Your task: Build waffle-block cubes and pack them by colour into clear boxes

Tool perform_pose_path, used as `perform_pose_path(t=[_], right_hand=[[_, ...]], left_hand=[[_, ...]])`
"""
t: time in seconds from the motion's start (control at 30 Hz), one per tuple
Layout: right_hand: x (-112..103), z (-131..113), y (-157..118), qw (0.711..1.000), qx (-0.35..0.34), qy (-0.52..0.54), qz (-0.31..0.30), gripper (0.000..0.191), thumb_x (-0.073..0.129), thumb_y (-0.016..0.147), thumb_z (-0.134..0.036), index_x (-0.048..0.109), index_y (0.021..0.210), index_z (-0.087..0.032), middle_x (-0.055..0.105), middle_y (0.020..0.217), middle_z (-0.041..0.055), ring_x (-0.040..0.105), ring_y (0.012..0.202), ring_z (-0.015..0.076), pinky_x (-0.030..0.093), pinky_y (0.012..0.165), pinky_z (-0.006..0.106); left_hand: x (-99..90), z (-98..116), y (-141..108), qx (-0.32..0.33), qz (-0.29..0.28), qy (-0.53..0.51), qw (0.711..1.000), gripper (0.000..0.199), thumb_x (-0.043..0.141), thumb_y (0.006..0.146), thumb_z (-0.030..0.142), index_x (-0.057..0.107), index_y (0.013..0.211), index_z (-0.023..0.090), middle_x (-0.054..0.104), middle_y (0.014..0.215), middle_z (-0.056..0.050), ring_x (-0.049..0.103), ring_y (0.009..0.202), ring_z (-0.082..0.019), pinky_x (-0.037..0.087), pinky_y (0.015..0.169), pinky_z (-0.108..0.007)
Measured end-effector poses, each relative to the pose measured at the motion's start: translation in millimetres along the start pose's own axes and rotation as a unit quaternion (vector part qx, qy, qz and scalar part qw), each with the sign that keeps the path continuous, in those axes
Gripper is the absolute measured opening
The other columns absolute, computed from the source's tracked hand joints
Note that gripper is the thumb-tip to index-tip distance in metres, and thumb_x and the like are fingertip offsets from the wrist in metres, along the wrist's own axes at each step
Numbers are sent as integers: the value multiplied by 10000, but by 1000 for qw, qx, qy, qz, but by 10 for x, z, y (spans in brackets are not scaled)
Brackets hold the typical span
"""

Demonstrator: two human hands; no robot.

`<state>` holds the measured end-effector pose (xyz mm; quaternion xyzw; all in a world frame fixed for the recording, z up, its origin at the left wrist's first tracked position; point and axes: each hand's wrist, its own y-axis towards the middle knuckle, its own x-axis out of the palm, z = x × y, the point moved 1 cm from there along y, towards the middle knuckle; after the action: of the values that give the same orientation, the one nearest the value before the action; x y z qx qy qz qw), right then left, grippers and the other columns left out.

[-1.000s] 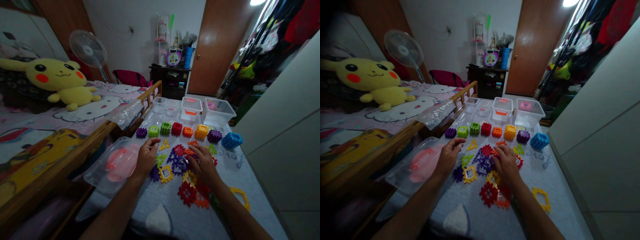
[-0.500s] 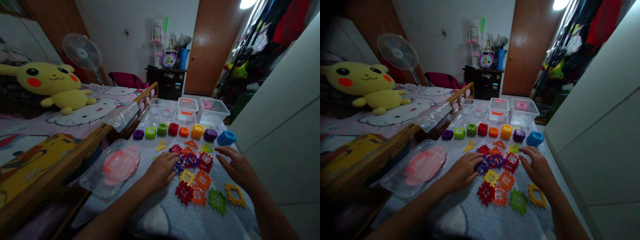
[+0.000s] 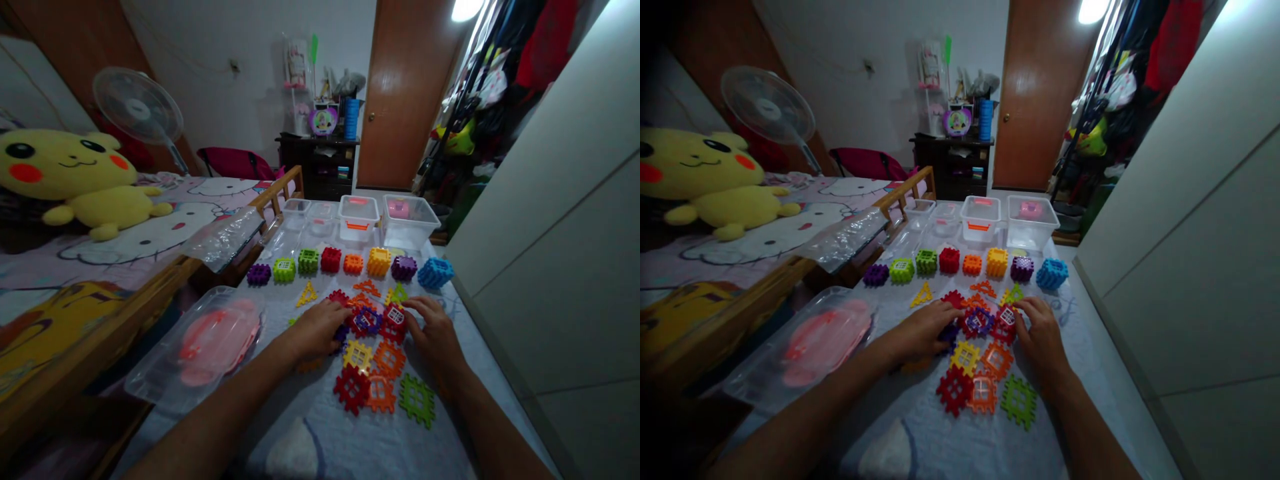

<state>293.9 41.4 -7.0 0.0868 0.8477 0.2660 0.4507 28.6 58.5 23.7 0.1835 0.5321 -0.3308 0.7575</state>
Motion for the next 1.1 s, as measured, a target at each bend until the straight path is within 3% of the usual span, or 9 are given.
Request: perform_pose_path(t=[0.17,0.3,0.5,0.63,0.8,0.97,1.1], right_hand=[[-6,27,12,1000,17,6,-1,205,523,883,-271,696,957,-191,688,995,107,613,980,269,483,892,456],[-13,83,9,1000,30,7,0,205,534,874,-290,698,954,-196,688,1005,104,613,982,270,480,895,460],[26,131,2,999,15,-2,-38,198,542,866,-282,700,939,-188,689,996,105,598,977,274,465,891,463],[38,119,0,998,14,-7,-57,203,529,874,-273,698,944,-183,685,1010,104,593,975,267,460,891,448],[36,101,10,998,19,2,-58,189,531,872,-259,694,942,-196,684,997,94,591,970,264,464,886,445],[24,105,19,999,26,12,-47,178,535,865,-252,690,939,-206,685,966,84,598,956,260,465,882,446],[12,117,14,998,30,17,-43,174,549,857,-261,688,947,-207,684,983,84,598,959,260,466,880,445]], left_hand=[[-74,-77,-7,48,-40,-66,996,632,684,676,161,515,1279,247,586,1236,-74,528,1134,-251,426,980,-356],[-103,-101,15,46,-56,-66,995,564,680,663,137,563,1202,255,618,1168,-58,549,1080,-250,452,927,-346],[-37,-102,-14,53,-25,-10,998,523,662,668,173,568,1179,231,619,1140,-72,569,1044,-255,463,901,-355],[-117,-71,-24,47,21,-3,999,524,682,676,215,564,1186,216,599,1198,-84,548,1107,-263,432,960,-370],[-224,110,260,65,47,-2,997,463,686,697,270,588,1147,223,616,1141,-79,564,1049,-261,450,910,-373],[-162,231,636,84,-1,18,996,368,691,651,258,641,1011,197,629,1080,-84,583,1017,-264,469,871,-353],[-151,276,740,88,-52,58,993,352,685,638,226,660,988,195,654,1043,-88,600,990,-276,486,823,-352]])
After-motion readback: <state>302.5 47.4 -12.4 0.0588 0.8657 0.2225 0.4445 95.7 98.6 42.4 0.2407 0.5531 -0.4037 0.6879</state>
